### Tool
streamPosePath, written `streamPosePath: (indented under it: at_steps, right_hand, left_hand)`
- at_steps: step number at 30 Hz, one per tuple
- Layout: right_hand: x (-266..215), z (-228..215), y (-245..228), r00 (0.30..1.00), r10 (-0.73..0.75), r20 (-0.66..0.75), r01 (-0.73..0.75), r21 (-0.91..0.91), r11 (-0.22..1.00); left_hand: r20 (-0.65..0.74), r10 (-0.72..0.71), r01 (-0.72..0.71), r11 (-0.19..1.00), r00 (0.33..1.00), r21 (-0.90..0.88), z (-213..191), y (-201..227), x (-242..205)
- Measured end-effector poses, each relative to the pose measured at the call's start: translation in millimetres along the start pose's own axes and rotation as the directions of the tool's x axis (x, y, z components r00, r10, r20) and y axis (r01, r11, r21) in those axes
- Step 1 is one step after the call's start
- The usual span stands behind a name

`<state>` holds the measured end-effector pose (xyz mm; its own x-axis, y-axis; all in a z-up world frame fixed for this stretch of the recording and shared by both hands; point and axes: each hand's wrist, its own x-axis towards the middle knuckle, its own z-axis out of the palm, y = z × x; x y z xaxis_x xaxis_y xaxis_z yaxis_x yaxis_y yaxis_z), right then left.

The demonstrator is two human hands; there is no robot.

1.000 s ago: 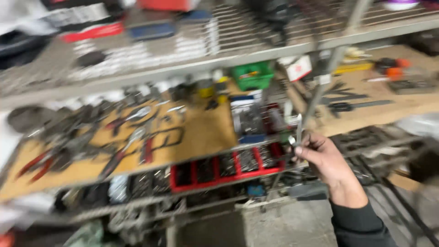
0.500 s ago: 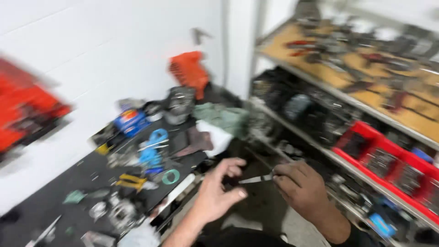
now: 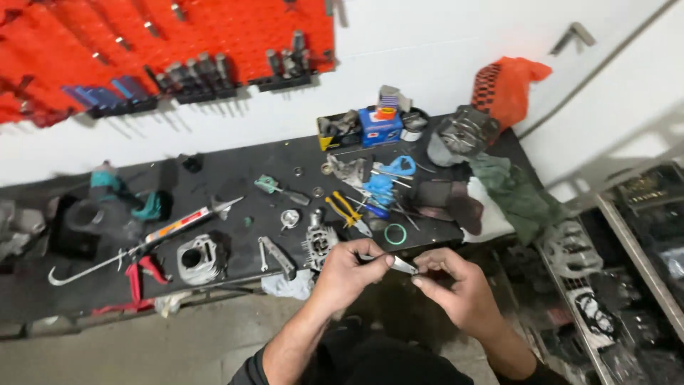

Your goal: The person works on a small engine cylinder head at a cluttered workbench. They use a screwdriver to adjust internal components, then switch to a wrench and pliers to tighten bolts and manipulate parts. The person briefly retrieves a tool from a shelf and returns to continue adjusting the engine head.

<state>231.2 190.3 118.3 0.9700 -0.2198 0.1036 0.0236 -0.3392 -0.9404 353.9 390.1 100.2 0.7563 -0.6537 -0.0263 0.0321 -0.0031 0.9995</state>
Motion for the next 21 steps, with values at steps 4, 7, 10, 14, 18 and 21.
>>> streamPosePath:
  at_steps: [4, 7, 10, 14, 18, 21]
  right_hand:
    - [25.2, 33.5, -3.8, 0.918, 0.12, 0.378, -0.252, 0.323, 0.912]
    - [25.0, 55.8, 25.5, 0.888, 0.099, 0.448, -0.252, 0.297, 0.921]
    - [28.3, 69.4, 27.8, 0.883, 0.144, 0.446, -0.331, 0.377, 0.865]
    - [34.4, 74.2, 30.7, 0.897, 0.121, 0.424, -0.336, 0.48, 0.81]
    - [40.2, 76.0, 29.6, 0.905, 0.169, 0.391, -0.362, 0.498, 0.788]
    - [38.6, 78.8, 33.2, 0.88, 0.202, 0.429, -0.416, 0.495, 0.763]
  left_hand:
    - [-0.151, 0.035, -0.027, 0.998, 0.988, 0.054, -21.0, 8.7, -24.3]
    - [-0.213, 0.065, -0.033, 0.988, 0.975, 0.149, -27.5, 26.3, -46.7]
    - [-0.252, 0.067, -0.077, 0.997, 0.965, -0.028, -34.4, 2.6, -57.4]
    - [-0.255, 0.065, -0.139, 0.949, 0.965, -0.284, -33.4, -3.6, -86.6]
    - [-0.328, 0.218, -0.246, 0.968, 0.919, -0.044, -13.9, 18.9, -115.2]
    - [-0.459, 0.265, -0.167, 0.955, 0.848, 0.244, -0.4, 15.1, -120.1]
